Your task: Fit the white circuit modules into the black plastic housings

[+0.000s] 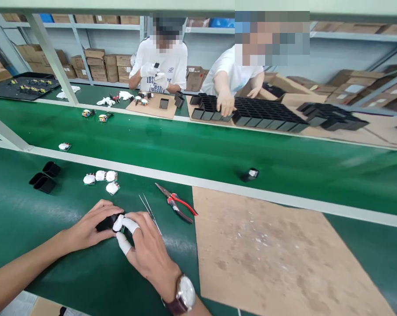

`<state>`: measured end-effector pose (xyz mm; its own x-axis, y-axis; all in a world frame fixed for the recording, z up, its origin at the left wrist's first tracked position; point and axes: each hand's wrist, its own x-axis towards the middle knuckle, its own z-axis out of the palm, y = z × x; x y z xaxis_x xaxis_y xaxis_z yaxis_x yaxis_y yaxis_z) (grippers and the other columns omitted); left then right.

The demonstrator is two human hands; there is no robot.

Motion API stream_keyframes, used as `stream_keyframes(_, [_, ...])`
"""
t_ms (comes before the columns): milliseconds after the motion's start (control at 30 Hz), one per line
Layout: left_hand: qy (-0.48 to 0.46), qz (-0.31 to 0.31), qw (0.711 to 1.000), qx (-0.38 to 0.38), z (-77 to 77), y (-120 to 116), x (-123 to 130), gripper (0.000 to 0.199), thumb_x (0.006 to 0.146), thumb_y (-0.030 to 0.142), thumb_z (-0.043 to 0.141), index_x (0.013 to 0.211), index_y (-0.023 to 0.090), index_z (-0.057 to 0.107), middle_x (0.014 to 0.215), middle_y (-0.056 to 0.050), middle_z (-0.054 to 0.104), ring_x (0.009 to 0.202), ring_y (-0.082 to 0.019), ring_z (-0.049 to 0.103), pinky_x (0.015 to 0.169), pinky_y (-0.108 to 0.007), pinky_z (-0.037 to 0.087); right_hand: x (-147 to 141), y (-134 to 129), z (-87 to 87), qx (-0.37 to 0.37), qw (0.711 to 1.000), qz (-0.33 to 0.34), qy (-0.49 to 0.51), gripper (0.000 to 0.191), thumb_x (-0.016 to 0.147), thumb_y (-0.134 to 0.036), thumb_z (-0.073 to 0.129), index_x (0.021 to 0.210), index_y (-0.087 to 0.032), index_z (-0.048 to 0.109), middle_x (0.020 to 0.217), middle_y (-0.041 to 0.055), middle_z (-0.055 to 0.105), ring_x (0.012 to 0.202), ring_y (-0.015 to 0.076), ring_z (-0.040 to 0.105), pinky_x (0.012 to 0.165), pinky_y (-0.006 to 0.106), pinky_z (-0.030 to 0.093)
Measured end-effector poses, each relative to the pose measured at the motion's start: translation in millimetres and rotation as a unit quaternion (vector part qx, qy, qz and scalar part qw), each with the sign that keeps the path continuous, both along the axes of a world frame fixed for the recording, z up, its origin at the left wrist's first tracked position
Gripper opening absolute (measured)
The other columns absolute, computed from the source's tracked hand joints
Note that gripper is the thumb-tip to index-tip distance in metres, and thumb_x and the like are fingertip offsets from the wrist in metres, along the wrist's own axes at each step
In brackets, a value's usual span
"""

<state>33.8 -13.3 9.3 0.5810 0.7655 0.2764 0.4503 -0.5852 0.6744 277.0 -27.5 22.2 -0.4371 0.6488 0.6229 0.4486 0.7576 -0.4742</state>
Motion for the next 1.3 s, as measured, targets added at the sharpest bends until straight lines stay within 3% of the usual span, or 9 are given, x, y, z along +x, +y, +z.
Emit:
stream_keyframes(233, [-0.023, -0.006, 0.999, -0.022, -5.9, -1.1, -0.7, 0.06, 0.1, 0.023, 0.07, 0.153, 0.028, 0.044, 0.133, -0.012, 0.066, 0.124, -0.029, 0.056, 0.105, -0.049, 0.056, -1.6, 0.4, -2.1, -0.005, 1.0, 0.013, -0.019, 0.014, 0.098, -0.01, 0.066, 0.1, -0.021, 0.057, 0.126, 0.0136, 0.067, 0.105, 0.0273, 0.065, 0.083, 0.046, 0.06])
stream_keyframes(400, [-0.027, 0.005, 0.999, -0.033, -4.6, -1.3, -0.7, 0.057, 0.1, 0.02, 0.068, 0.152, 0.029, 0.046, 0.129, -0.012, 0.067, 0.121, -0.028, 0.059, 0.101, -0.046, 0.059, -7.1, 2.0, -2.8, -0.013, 0.997, 0.007, -0.071, 0.011, 0.099, -0.016, 0.064, 0.11, -0.019, 0.062, 0.129, 0.0162, 0.065, 0.114, 0.0319, 0.064, 0.088, 0.051, 0.061])
stream_keyframes(567, [-0.038, -0.021, 0.996, -0.073, 2.9, -2.2, -1.1, 0.054, 0.102, 0.017, 0.062, 0.152, 0.029, 0.048, 0.131, -0.011, 0.066, 0.121, -0.025, 0.064, 0.101, -0.041, 0.059, -6.8, 2.2, -7.5, -0.055, 0.998, 0.026, 0.011, 0.022, 0.099, -0.016, 0.065, 0.12, -0.023, 0.061, 0.13, 0.0131, 0.064, 0.12, 0.0271, 0.064, 0.096, 0.048, 0.062])
stream_keyframes(733, [-0.047, -0.02, 0.997, -0.049, 6.5, -0.9, 1.5, 0.036, 0.098, 0.013, 0.064, 0.131, 0.025, 0.064, 0.121, -0.009, 0.07, 0.114, -0.024, 0.066, 0.098, -0.039, 0.058, -3.9, 0.9, -12.1, -0.108, 0.993, 0.036, -0.008, 0.037, 0.101, -0.015, 0.06, 0.138, -0.021, 0.055, 0.126, 0.0131, 0.062, 0.115, 0.0253, 0.064, 0.095, 0.045, 0.062])
stream_keyframes(933, [-0.046, -0.006, 0.998, -0.036, 6.4, 1.4, 0.6, 0.032, 0.098, 0.012, 0.064, 0.128, 0.023, 0.066, 0.12, -0.01, 0.071, 0.114, -0.023, 0.067, 0.099, -0.039, 0.059, 0.1, 6.5, -24.6, -0.04, 0.997, 0.05, -0.041, 0.026, 0.102, -0.014, 0.06, 0.126, -0.021, 0.062, 0.118, 0.0121, 0.064, 0.102, 0.0249, 0.064, 0.083, 0.043, 0.062])
stream_keyframes(1033, [-0.045, 0.046, 0.997, 0.035, 13.6, 23.5, -13.3, 0.03, 0.101, 0.015, 0.06, 0.129, 0.024, 0.066, 0.129, -0.012, 0.07, 0.123, -0.024, 0.065, 0.107, -0.044, 0.057, 0.8, 8.5, -27.3, -0.006, 0.997, 0.053, -0.046, 0.024, 0.102, -0.012, 0.061, 0.124, -0.02, 0.063, 0.116, 0.0124, 0.066, 0.099, 0.0246, 0.065, 0.081, 0.043, 0.062])
stream_keyframes(1133, [0.026, 0.163, 0.98, 0.113, 25.2, 70.4, -41.8, 0.03, 0.101, 0.021, 0.06, 0.13, 0.024, 0.068, 0.138, -0.013, 0.068, 0.13, -0.028, 0.062, 0.114, -0.052, 0.05, 0.0, 8.3, -24.7, -0.003, 0.998, 0.054, -0.044, 0.022, 0.103, -0.014, 0.06, 0.124, -0.02, 0.064, 0.113, 0.0117, 0.068, 0.095, 0.0236, 0.067, 0.078, 0.041, 0.062])
stream_keyframes(1200, [0.114, 0.277, 0.947, 0.113, 30.6, 109.4, -64.6, 0.034, 0.097, 0.023, 0.062, 0.131, 0.024, 0.07, 0.139, -0.012, 0.068, 0.133, -0.031, 0.06, 0.118, -0.055, 0.045, -0.1, 7.6, -22.5, -0.002, 0.998, 0.051, -0.033, 0.024, 0.104, -0.017, 0.06, 0.128, -0.021, 0.063, 0.112, 0.0112, 0.068, 0.094, 0.0232, 0.068, 0.077, 0.04, 0.063])
stream_keyframes(1300, [0.126, 0.35, 0.923, 0.098, 30.2, 162.7, -92.3, 0.039, 0.09, 0.022, 0.063, 0.128, 0.015, 0.071, 0.138, -0.019, 0.067, 0.136, -0.039, 0.056, 0.118, -0.063, 0.039, 0.7, 6.5, -22.0, -0.011, 0.999, 0.046, -0.018, 0.031, 0.104, -0.021, 0.063, 0.134, -0.02, 0.058, 0.113, 0.0113, 0.07, 0.096, 0.0236, 0.069, 0.079, 0.04, 0.063])
